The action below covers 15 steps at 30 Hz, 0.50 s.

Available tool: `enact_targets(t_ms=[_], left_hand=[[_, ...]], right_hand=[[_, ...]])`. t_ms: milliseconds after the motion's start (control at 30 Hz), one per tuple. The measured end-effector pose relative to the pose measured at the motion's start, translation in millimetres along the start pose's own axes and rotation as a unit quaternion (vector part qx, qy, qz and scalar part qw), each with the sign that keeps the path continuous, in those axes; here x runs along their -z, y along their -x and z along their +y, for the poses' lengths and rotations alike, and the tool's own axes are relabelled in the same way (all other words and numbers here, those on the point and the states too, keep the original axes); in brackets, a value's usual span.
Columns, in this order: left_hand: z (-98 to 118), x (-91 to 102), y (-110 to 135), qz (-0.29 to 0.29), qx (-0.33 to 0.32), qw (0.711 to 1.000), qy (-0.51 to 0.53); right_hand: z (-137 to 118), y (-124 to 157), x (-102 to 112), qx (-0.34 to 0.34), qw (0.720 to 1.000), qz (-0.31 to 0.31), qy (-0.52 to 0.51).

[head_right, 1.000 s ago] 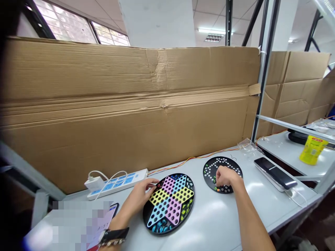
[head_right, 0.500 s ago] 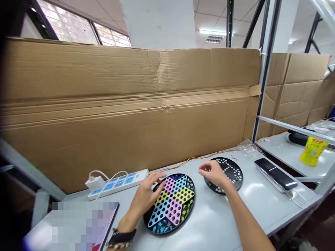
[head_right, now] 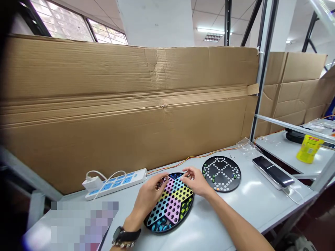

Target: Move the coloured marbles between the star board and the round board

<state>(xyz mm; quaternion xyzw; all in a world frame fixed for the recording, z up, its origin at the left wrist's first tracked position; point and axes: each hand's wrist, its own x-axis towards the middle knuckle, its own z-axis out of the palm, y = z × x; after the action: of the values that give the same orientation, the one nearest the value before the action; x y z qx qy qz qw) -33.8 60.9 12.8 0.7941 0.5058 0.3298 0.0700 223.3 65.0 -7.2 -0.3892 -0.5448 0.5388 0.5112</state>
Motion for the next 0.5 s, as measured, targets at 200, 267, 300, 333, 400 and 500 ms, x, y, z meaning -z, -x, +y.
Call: enact_targets(t_ms=[200,267,300,333,400,500], left_hand=[[-30,15.9,-6,-0.067,0.158,0.985,-0.033],[-31,15.4,-6,-0.085,0.158,0.983,-0.035],[-30,15.0,-5,-0.093,0.16,0.982,-0.039],[-30,15.0,-5,-0.098,0.162,0.981,-0.043],[-28,16.2,-5,-0.101,0.17,0.978,-0.059],[-26,20.3,-4,-0.105,0.182,0.974,-0.086]], right_hand=[[-1,-3,13,0.017,0.999,0.026,0.026],[-1,-3,13,0.022,0.999,0.026,0.035],[-1,-3,13,0.024,0.998,0.028,0.042],[-2,-3,13,0.026,0.998,0.032,0.049],[-5,-4,18,0.033,0.996,0.054,0.07],[-10,-8,36,0.053,0.983,0.13,0.119]])
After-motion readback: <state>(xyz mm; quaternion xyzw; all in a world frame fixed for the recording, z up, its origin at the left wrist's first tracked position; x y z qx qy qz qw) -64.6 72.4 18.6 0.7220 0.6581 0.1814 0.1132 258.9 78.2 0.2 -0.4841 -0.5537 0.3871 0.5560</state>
